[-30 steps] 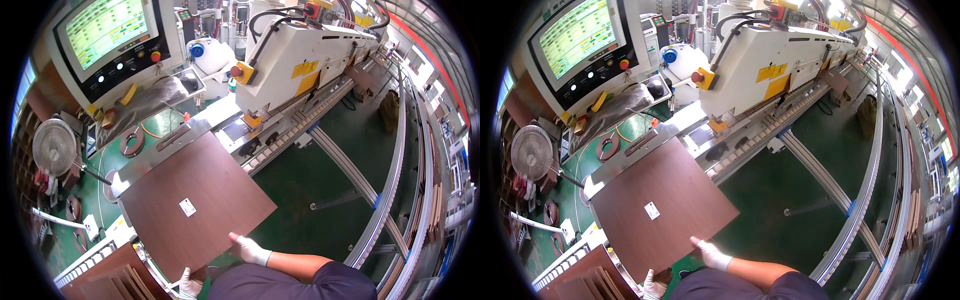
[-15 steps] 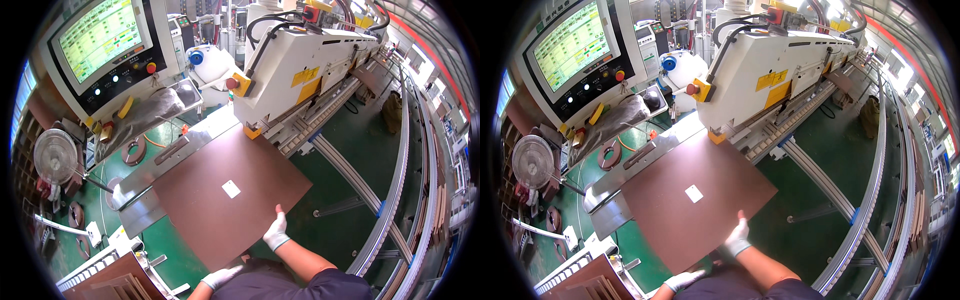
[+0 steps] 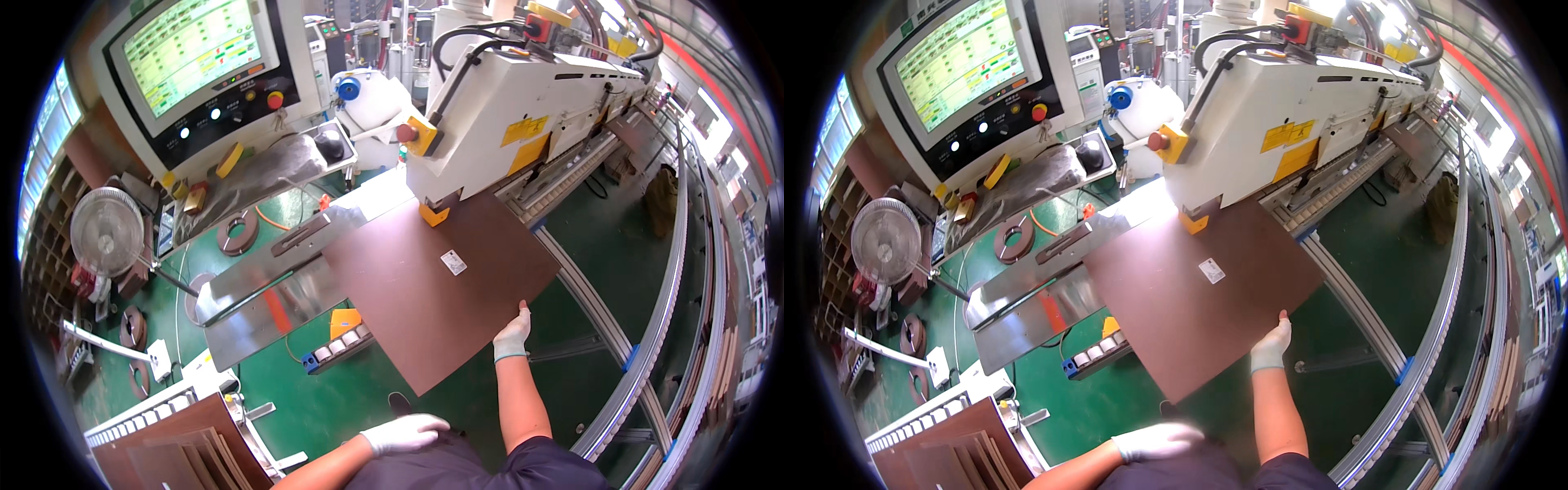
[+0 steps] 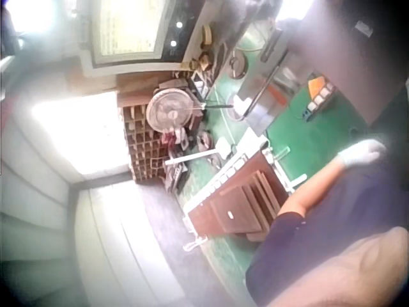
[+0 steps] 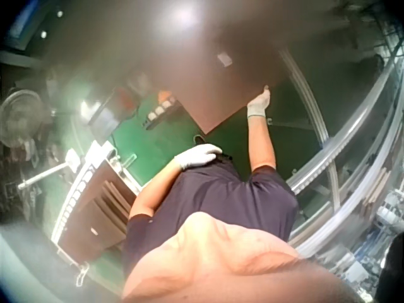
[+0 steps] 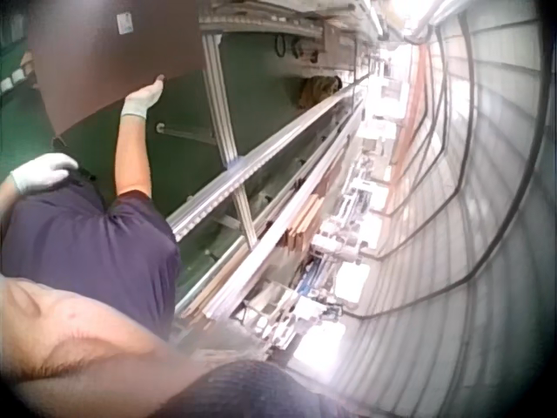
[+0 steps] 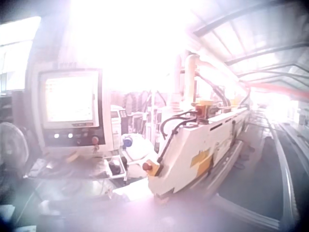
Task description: The person repeatedly picks up brown rectangular boards from a stack, places them on a CNC machine table, and removes them after processing. The person also handles a brown circular object and a white plastic frame, placing them on a stand.
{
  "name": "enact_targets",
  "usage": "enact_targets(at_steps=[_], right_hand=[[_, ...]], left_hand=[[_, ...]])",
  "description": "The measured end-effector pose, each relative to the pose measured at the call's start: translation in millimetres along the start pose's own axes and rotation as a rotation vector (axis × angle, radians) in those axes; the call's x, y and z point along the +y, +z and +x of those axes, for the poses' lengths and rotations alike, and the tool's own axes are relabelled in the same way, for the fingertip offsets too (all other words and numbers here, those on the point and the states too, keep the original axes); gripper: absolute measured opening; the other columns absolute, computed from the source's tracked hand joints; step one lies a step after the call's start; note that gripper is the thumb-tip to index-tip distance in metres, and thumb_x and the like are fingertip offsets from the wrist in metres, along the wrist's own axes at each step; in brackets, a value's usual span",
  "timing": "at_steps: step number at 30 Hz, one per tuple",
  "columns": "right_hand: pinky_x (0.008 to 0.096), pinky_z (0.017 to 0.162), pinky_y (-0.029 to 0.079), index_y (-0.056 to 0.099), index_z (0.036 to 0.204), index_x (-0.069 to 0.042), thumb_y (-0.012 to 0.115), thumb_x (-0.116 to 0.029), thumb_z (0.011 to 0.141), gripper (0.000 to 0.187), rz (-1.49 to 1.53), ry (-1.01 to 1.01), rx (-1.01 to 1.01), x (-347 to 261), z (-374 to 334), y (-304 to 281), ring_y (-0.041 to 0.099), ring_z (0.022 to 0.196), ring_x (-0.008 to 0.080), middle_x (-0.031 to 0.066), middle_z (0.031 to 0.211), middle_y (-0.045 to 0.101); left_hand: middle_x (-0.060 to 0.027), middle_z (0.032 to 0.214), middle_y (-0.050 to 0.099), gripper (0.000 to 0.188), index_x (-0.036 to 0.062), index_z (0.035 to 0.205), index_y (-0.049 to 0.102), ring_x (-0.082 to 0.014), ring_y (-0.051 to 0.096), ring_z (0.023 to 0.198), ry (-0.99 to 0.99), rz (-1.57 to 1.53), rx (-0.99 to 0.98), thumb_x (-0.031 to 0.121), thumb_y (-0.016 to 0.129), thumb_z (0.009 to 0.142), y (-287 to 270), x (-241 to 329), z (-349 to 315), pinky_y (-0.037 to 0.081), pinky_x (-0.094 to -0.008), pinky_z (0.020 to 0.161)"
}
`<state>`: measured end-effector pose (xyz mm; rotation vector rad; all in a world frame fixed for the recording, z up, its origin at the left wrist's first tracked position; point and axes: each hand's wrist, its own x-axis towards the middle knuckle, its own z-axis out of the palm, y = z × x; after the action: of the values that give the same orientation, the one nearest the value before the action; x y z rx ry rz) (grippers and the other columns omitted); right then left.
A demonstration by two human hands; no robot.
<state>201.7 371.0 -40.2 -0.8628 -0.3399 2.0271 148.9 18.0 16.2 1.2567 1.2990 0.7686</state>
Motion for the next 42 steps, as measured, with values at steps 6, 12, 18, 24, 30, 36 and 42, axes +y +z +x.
enact_targets(at_steps=[6, 12, 18, 24, 30, 36, 42], right_hand=[[0.0496, 0.108, 0.045, 0.057, 0.132, -0.012, 0.062, -0.031, 0.098, 0.040, -0.076, 0.242, 0.185, 39.5, -42.2, 4.1, 0.058, 0.121, 0.0285, 0.0076, 0.131, 0.061], [0.0338, 0.064, 0.054, 0.058, 0.119, -0.025, 0.074, -0.028, 0.090, 0.034, -0.312, -0.015, 0.412, 82.0, -59.1, -1.9, 0.068, 0.091, 0.0184, -0.0043, 0.112, 0.067], [0.0311, 0.062, 0.055, 0.062, 0.115, -0.024, 0.070, -0.029, 0.092, 0.025, -0.216, -0.041, 0.407, 29.2, -21.4, 20.9, 0.070, 0.087, 0.0171, -0.0034, 0.104, 0.070], [0.0359, 0.057, 0.056, 0.064, 0.110, -0.020, 0.066, -0.025, 0.093, 0.018, -0.118, -0.080, 0.269, -10.2, 36.2, 12.6, 0.070, 0.083, 0.0194, -0.0011, 0.102, 0.071], [0.0393, 0.062, 0.058, 0.063, 0.094, -0.015, 0.057, -0.026, 0.101, 0.015, 0.159, -0.015, 0.201, 7.6, 66.2, -8.2, 0.068, 0.074, 0.0225, 0.0046, 0.088, 0.070], [0.0374, 0.060, 0.059, 0.069, 0.104, -0.012, 0.056, -0.040, 0.103, 0.031, -0.329, 0.813, -0.066, 186.8, -90.0, -73.3, 0.071, 0.078, 0.0257, 0.0092, 0.099, 0.075], [0.0380, 0.056, 0.048, 0.057, 0.087, -0.007, 0.051, -0.021, 0.095, 0.018, -0.354, 0.944, 0.106, 247.2, -173.1, -87.3, 0.058, 0.068, 0.0272, 0.0104, 0.080, 0.060]], left_hand=[[-0.0146, 0.111, 0.061, 0.051, 0.0036, 0.114, 0.060, -0.0372, 0.056, 0.110, -0.059, 0.937, 0.991, 0.021, 0.077, 0.070, -132.9, 21.4, -28.0, 0.045, -0.0492, 0.097], [-0.0131, 0.105, 0.075, 0.068, 0.0114, 0.116, 0.070, -0.0299, 0.072, 0.098, -0.848, 0.740, 0.462, 0.065, 0.071, 0.075, -195.4, -26.0, -37.7, 0.058, -0.0409, 0.085], [-0.0136, 0.101, 0.075, 0.045, 0.0143, 0.098, 0.076, -0.0297, 0.072, 0.097, -0.647, 0.677, 0.456, 0.051, 0.068, 0.074, -206.7, -38.0, -37.8, 0.057, -0.0409, 0.087], [-0.0146, 0.100, 0.075, 0.049, 0.0123, 0.098, 0.076, -0.0302, 0.072, 0.098, -0.683, 0.723, 0.449, 0.053, 0.067, 0.072, -205.2, -32.8, -33.2, 0.058, -0.0420, 0.087], [-0.0131, 0.093, 0.073, 0.055, 0.0128, 0.096, 0.075, -0.0323, 0.072, 0.090, -0.662, 0.863, 0.672, 0.059, 0.076, 0.066, -181.5, -24.0, -28.3, 0.057, -0.0433, 0.079], [-0.0168, 0.118, 0.061, 0.073, 0.0019, 0.131, 0.058, -0.0349, 0.056, 0.116, -0.500, 0.793, 1.021, 0.041, 0.079, 0.074, -135.5, -70.9, -59.3, 0.045, -0.0461, 0.099], [-0.0243, 0.147, 0.050, 0.068, -0.0007, 0.142, 0.050, -0.0431, 0.042, 0.139, -0.723, 0.636, 1.243, 0.030, 0.070, 0.085, -68.0, -114.8, -300.5, 0.032, -0.0533, 0.116]])
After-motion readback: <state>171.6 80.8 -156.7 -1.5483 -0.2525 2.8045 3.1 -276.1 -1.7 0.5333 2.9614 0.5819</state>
